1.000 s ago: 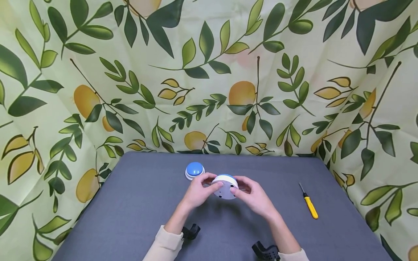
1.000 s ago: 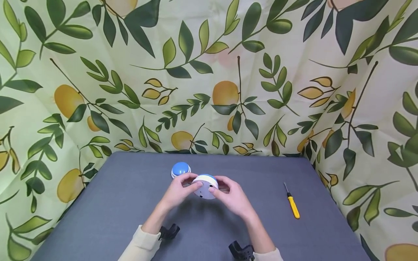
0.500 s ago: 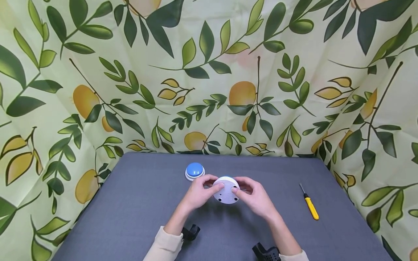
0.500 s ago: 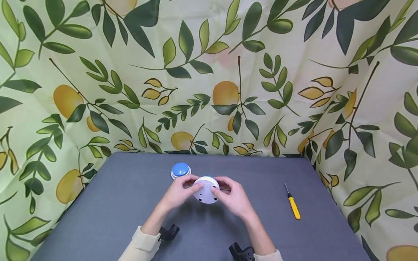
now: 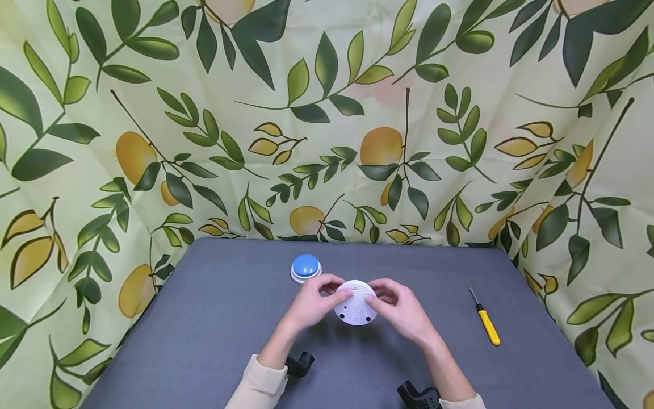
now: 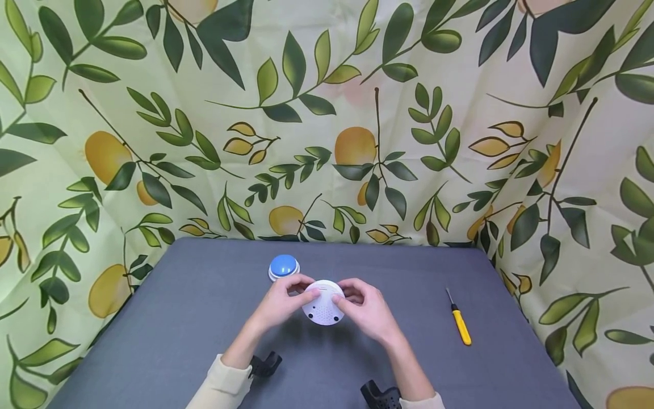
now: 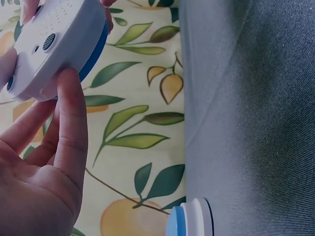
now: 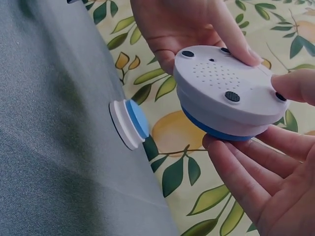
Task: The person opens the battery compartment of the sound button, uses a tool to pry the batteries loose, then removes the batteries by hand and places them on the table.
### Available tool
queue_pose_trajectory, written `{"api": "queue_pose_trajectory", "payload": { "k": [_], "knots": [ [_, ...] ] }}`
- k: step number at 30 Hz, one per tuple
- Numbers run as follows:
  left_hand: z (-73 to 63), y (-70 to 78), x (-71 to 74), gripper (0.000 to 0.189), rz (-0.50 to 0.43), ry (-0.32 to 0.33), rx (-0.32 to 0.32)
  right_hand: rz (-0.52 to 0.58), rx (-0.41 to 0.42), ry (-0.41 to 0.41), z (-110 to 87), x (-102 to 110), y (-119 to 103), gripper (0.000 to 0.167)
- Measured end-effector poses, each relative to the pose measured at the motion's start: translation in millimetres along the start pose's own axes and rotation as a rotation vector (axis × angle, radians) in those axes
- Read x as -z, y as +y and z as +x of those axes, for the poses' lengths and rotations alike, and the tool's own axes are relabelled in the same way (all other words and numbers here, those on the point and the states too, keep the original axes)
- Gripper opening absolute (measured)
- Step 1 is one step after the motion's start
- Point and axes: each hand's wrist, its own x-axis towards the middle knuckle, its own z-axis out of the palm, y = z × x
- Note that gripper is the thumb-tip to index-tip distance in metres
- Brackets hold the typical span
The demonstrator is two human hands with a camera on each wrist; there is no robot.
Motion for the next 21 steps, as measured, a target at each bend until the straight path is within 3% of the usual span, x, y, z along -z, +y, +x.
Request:
{"api": "queue_pose_trajectory", "payload": {
  "k": [10,14,21],
  "knots": [
    [-2.2,0.2,-3.3,0.025,0.027,-0.041,0.016,-0.072,-0.018,0.019,0.7,3.2,2.3,0.028],
    [-1.7,0.9,-4.5,0.025,0.023,-0.029,0.004,-0.063,-0.027,0.012,1.3,3.9,1.8,0.028],
    [-2.0,5.9,-5.6,0.029,-0.030,0.007,-0.023,-0.007,-0.088,0.086,1.3,4.8,-1.2,0.030]
  ]
}}
